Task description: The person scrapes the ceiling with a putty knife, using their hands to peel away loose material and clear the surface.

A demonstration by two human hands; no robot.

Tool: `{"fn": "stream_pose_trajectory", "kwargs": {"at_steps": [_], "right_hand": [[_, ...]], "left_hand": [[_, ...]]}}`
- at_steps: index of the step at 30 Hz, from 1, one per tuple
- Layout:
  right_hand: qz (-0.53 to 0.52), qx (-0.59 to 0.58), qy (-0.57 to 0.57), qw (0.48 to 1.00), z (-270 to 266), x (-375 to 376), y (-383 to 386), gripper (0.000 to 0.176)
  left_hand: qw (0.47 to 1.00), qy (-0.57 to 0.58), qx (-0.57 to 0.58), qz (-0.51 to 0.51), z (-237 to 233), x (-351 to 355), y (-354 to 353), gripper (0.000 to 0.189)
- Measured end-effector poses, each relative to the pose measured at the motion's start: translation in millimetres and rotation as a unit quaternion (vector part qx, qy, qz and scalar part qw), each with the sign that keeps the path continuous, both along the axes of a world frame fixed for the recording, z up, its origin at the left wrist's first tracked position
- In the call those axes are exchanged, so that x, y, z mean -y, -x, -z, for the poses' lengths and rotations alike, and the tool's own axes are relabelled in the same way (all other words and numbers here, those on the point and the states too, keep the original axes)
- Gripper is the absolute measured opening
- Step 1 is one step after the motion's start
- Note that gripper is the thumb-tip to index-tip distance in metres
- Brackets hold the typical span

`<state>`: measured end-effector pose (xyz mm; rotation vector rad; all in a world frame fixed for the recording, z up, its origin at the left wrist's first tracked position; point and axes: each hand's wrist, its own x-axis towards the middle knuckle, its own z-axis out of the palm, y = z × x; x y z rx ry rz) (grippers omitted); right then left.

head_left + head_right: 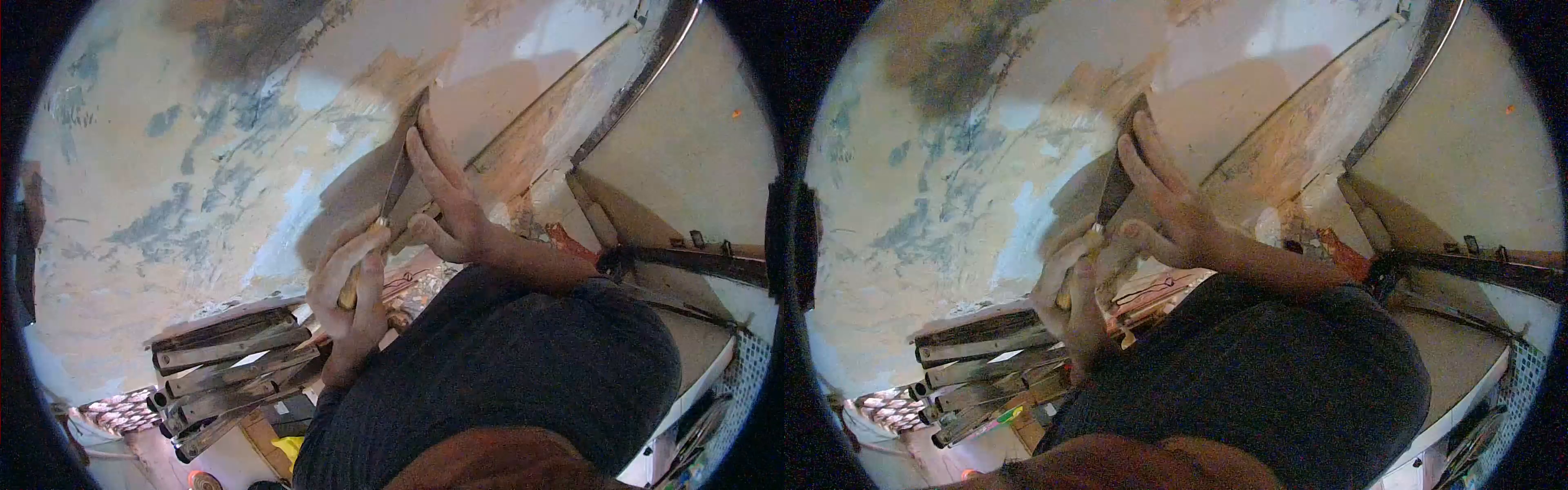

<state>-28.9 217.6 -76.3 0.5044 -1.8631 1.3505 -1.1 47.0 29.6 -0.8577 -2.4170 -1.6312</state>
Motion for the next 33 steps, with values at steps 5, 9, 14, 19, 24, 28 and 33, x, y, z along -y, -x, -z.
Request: {"fn": "stream_pose_trajectory", "kwargs": {"at_steps": [5, 9, 14, 19, 24, 28, 33], "right_hand": [[0.041, -0.01, 0.03, 0.999, 2.2, -7.0, 4.0, 0.08], [-0.026, 0.008, -0.022, 0.999, -0.8, -2.7, -3.2, 0.079], [0.041, -0.023, -0.04, 0.998, 6.8, 0.8, 10.4, 0.082], [0.007, -0.02, -0.009, 1.0, 4.9, 9.4, 5.4, 0.082], [0.048, -0.016, -0.004, 0.999, 5.5, 12.3, 9.9, 0.084], [0.03, -0.007, -0.013, 0.999, -1.2, 9.4, 4.9, 0.081], [0.047, -0.028, -0.023, 0.998, 2.9, 6.3, 11.4, 0.08]], "left_hand": [[0.998, 0.03, -0.053, 0.021, 12.3, -17.2, 10.1, 0.02], [0.999, -0.04, -0.032, -0.003, 21.4, 12.1, -8.3, 0.024], [0.997, -0.073, -0.016, -0.028, 33.2, 4.2, 1.7, 0.021], [0.997, -0.073, -0.012, -0.019, 35.7, 20.9, -10.0, 0.02], [0.996, -0.088, -0.014, -0.003, 35.9, 8.1, 0.6, 0.021], [0.995, -0.095, 0.011, 0.001, 34.5, 14.1, -4.3, 0.02], [0.998, -0.041, -0.037, -0.01, 36.4, 5.5, 9.4, 0.02]]}}
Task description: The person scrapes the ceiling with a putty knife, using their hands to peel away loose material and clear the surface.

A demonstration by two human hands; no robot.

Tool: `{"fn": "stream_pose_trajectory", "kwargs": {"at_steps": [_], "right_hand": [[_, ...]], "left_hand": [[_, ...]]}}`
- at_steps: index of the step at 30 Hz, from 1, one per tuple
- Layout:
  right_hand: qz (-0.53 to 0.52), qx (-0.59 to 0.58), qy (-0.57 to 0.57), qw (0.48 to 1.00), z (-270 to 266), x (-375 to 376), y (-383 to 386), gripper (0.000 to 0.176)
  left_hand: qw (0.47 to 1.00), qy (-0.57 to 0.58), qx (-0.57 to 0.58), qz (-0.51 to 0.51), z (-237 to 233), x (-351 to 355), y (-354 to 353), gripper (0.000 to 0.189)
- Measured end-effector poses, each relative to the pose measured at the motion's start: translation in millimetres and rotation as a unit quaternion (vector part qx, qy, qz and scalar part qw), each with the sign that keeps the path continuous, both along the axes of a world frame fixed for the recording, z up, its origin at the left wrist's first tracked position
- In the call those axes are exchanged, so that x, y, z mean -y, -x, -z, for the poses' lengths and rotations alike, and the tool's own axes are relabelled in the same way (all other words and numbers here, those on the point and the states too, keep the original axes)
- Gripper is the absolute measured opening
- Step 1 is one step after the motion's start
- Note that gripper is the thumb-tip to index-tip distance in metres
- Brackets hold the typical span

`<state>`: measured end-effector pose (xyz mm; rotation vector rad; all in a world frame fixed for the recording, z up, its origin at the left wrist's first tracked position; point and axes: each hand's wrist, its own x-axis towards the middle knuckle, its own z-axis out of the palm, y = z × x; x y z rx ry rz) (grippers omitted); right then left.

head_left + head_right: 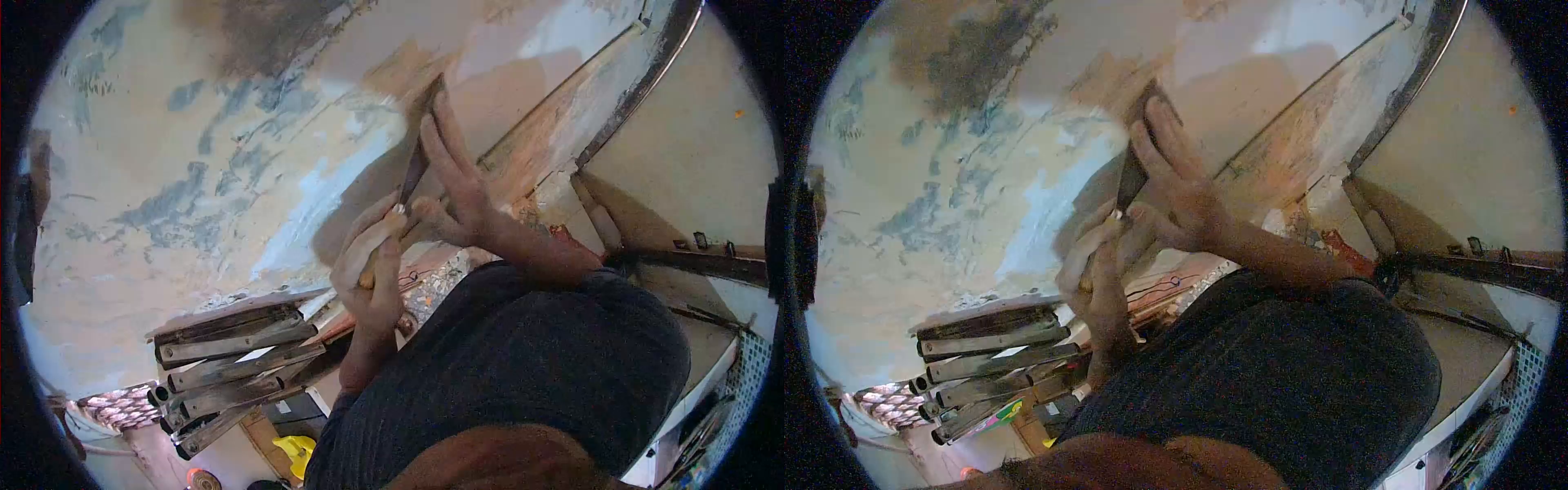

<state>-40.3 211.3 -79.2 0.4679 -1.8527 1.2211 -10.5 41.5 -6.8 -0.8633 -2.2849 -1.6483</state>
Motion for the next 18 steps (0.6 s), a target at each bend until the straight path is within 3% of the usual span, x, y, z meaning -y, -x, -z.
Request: {"fn": "stream_pose_trajectory", "kwargs": {"at_steps": [2, 7, 13, 14, 17, 18], "right_hand": [[0.02, -0.011, 0.051, 0.998, -0.6, -4.9, 3.2, 0.08], [-0.022, -0.008, 0.023, 0.999, -3.3, -4.3, 0.6, 0.082], [0.003, -0.013, 0.052, 0.999, -6.7, -14.2, 0.7, 0.083], [-0.011, 0.0, 0.06, 0.998, -8.2, -15.1, -2.0, 0.084], [-0.034, -0.012, 0.017, 0.999, -5.6, -11.8, -1.9, 0.085], [-0.027, -0.015, 0.014, 0.999, -4.2, -13.8, -0.3, 0.084]], "left_hand": [[1.0, 0.013, 0.0, 0.001, -8.2, -5.5, -1.8, 0.02], [0.999, -0.032, 0.024, 0.012, -13.2, 0.4, -7.1, 0.022], [0.999, 0.036, 0.003, 0.023, -22.2, -20.3, 1.8, 0.02], [0.999, -0.004, 0.012, 0.031, -19.7, -20.0, -3.3, 0.02], [0.999, 0.018, -0.024, 0.045, -24.3, -11.4, -9.2, 0.02], [0.998, -0.044, 0.019, 0.03, -18.6, -16.2, -7.1, 0.02]]}}
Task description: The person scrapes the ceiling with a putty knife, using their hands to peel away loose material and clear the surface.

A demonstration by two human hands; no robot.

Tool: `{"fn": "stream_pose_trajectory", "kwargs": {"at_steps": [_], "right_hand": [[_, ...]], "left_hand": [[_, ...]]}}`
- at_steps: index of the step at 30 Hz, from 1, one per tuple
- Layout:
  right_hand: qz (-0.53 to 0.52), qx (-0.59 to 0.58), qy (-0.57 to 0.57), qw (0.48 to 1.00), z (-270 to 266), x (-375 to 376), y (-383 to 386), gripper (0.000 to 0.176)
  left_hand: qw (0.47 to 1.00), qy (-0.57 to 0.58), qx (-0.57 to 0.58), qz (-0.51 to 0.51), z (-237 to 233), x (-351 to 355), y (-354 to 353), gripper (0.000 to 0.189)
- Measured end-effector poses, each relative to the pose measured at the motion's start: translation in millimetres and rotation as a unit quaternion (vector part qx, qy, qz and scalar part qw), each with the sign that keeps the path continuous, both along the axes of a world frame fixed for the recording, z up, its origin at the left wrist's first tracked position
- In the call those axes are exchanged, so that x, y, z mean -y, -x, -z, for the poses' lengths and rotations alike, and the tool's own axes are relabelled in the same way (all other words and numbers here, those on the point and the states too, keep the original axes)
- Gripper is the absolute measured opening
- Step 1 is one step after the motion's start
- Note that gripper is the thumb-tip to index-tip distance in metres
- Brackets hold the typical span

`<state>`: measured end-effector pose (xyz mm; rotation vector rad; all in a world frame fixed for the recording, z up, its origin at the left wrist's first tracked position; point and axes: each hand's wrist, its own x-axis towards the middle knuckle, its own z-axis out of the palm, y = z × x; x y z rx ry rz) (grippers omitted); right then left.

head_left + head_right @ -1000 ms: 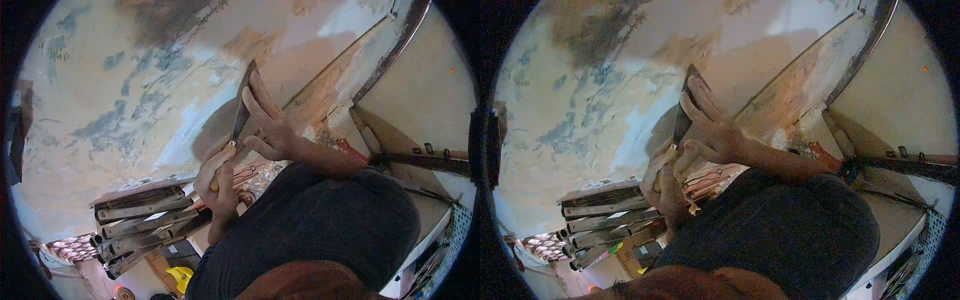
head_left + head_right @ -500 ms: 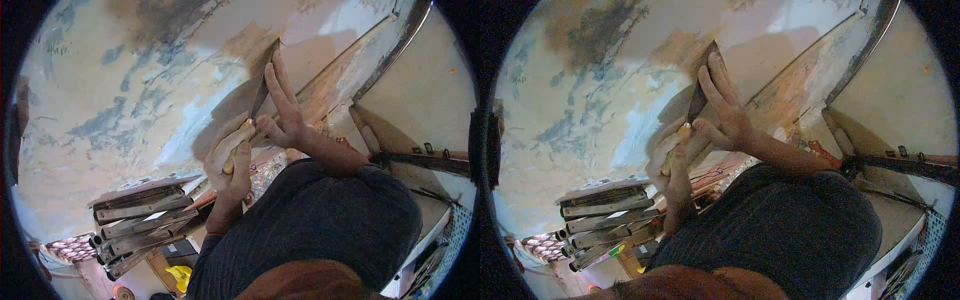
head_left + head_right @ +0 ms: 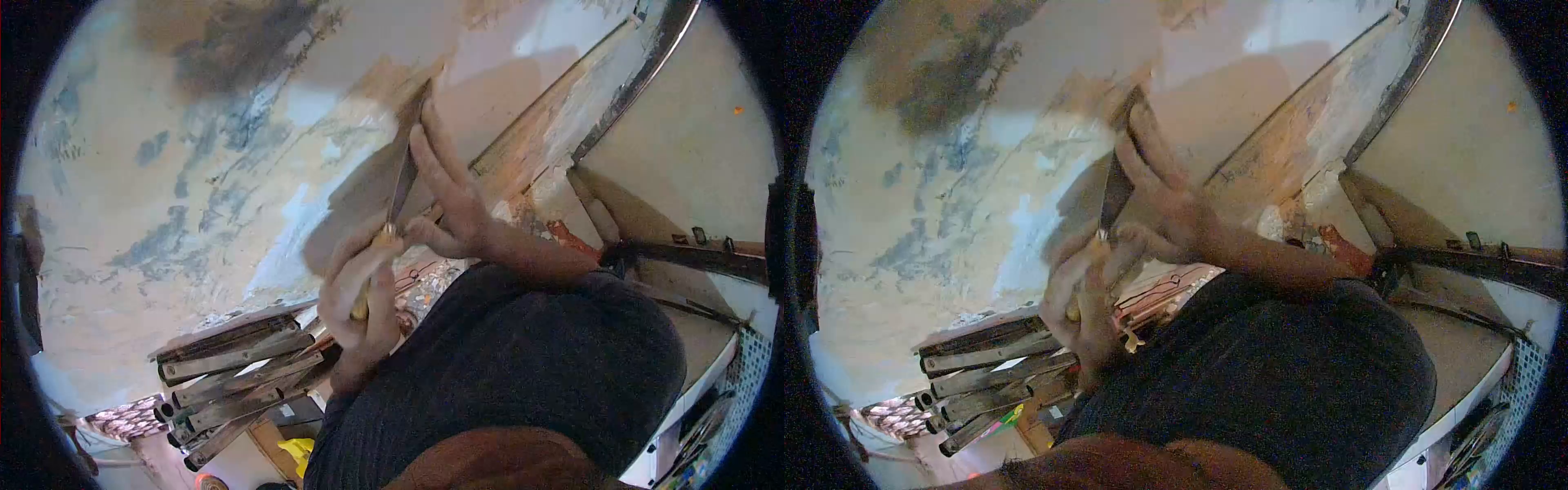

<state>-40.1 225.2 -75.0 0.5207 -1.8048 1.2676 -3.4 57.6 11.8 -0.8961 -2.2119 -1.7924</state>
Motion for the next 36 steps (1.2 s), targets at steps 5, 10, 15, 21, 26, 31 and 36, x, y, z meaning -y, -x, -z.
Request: {"fn": "stream_pose_trajectory", "kwargs": {"at_steps": [5, 10, 15, 21, 26, 31, 36], "right_hand": [[0.05, -0.009, 0.021, 0.998, -2.9, -10.3, 4.6, 0.087], [0.021, 0.011, -0.012, 1.0, -0.3, -4.1, -0.2, 0.089], [0.051, 0.008, 0.02, 0.998, -3.7, -7.0, -3.3, 0.088], [0.021, 0.052, -0.063, 0.996, -0.1, 5.2, -4.6, 0.092], [0.042, 0.009, 0.057, 0.997, -2.2, 15.2, 0.7, 0.084], [0.046, 0.033, 0.021, 0.998, -1.8, 11.5, -1.8, 0.08], [0.028, 0.036, 0.012, 0.999, -0.3, 9.5, -7.7, 0.08]], "left_hand": [[0.994, 0.088, -0.053, 0.034, -11.3, -8.8, 15.8, 0.022], [0.994, 0.097, -0.043, 0.008, -9.9, -1.6, 8.6, 0.022], [0.988, 0.138, -0.071, 0.016, -16.8, -3.6, 13.9, 0.021], [0.994, 0.052, -0.097, 0.0, -7.9, 9.9, 13.2, 0.017], [0.998, 0.058, 0.014, -0.015, -9.1, 10.4, -2.2, 0.02], [0.995, 0.066, -0.067, 0.034, -1.3, -2.0, 19.0, 0.021], [0.998, 0.026, 0.034, 0.04, -6.2, 7.8, 6.8, 0.021]]}}
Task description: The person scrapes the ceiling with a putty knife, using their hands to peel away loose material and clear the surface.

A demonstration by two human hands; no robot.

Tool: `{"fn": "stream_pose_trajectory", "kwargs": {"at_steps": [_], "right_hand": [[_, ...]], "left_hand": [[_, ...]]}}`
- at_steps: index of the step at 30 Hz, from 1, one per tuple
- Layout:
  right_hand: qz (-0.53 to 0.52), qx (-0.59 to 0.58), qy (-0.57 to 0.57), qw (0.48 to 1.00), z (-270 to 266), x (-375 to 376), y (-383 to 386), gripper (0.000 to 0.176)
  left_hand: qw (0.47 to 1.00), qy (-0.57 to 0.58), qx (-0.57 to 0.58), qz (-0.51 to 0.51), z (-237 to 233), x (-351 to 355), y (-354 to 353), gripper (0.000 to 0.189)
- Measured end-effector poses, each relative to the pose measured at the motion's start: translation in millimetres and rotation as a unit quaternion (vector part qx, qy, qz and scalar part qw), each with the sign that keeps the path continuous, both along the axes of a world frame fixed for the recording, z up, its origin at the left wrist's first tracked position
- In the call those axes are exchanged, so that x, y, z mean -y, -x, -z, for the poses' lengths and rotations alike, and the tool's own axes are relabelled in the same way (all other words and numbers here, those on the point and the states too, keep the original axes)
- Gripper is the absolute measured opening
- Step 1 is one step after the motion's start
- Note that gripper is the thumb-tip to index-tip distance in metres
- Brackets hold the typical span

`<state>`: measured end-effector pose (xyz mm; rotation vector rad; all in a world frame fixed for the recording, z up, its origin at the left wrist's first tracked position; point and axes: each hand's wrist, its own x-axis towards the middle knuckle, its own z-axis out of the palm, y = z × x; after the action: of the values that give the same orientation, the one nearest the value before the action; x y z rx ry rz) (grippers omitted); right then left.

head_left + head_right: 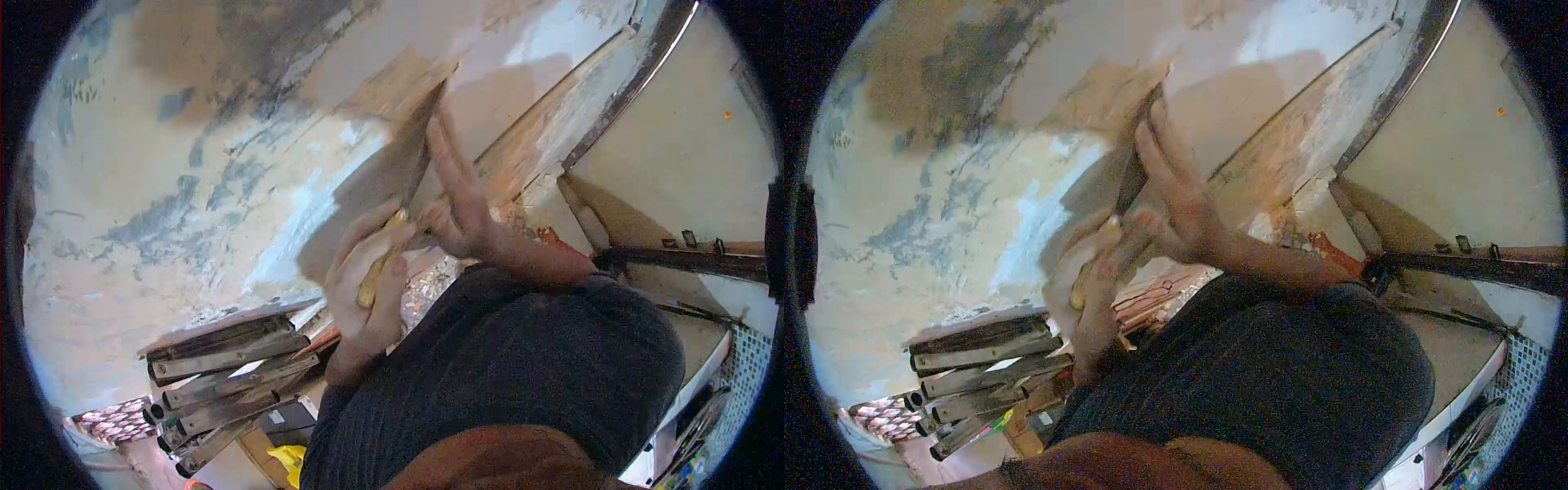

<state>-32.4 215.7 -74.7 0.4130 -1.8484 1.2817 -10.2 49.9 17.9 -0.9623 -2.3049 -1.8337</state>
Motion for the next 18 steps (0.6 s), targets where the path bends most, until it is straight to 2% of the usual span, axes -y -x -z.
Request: {"fn": "stream_pose_trajectory", "kwargs": {"at_steps": [1, 3, 5, 7, 8, 10, 11, 13, 14, 16, 18], "right_hand": [[-0.017, -0.001, -0.014, 1.0, -1.6, -1.5, 1.0, 0.08], [-0.001, -0.014, -0.015, 1.0, -1.1, -7.0, 3.3, 0.078], [0.062, -0.012, 0.036, 0.997, 2.5, -15.0, 12.0, 0.077], [0.071, -0.019, 0.033, 0.997, 1.9, -17.5, 10.1, 0.078], [0.035, 0.003, 0.016, 0.999, 2.2, -16.1, 4.0, 0.079], [-0.026, 0.01, -0.003, 1.0, -1.6, -9.7, -4.2, 0.08], [-0.02, 0.007, 0.001, 1.0, -1.4, -10.2, -1.0, 0.08], [0.026, -0.01, -0.067, 0.997, 4.9, -7.7, 8.2, 0.081], [0.041, -0.013, -0.012, 0.999, 10.1, -6.8, 12.5, 0.083], [0.046, -0.034, 0.012, 0.998, 7.3, -10.6, 19.9, 0.083], [0.061, -0.052, 0.03, 0.996, 7.5, -11.9, 18.6, 0.082]], "left_hand": [[1.0, -0.003, -0.005, 0.006, 6.8, -1.1, 5.4, 0.021], [0.995, 0.062, -0.074, 0.001, 13.2, -3.9, 14.5, 0.021], [0.996, 0.057, -0.075, -0.007, 20.7, -17.1, 20.1, 0.021], [0.991, 0.055, -0.122, 0.006, 17.2, -24.6, 22.2, 0.02], [0.998, 0.011, -0.052, 0.02, 18.6, -18.0, 13.0, 0.018], [0.999, -0.003, -0.052, 0.007, 16.3, -1.5, -7.1, 0.018], [0.999, -0.014, -0.048, -0.01, 14.7, 3.0, -9.1, 0.017], [0.997, 0.023, -0.068, -0.017, 23.1, 0.4, 5.1, 0.018], [0.994, 0.03, -0.104, -0.008, 28.7, -6.4, 13.0, 0.018], [0.987, 0.039, -0.156, -0.001, 37.7, -17.4, 21.7, 0.02], [0.992, 0.027, -0.122, -0.007, 31.1, -15.1, 12.0, 0.02]]}}
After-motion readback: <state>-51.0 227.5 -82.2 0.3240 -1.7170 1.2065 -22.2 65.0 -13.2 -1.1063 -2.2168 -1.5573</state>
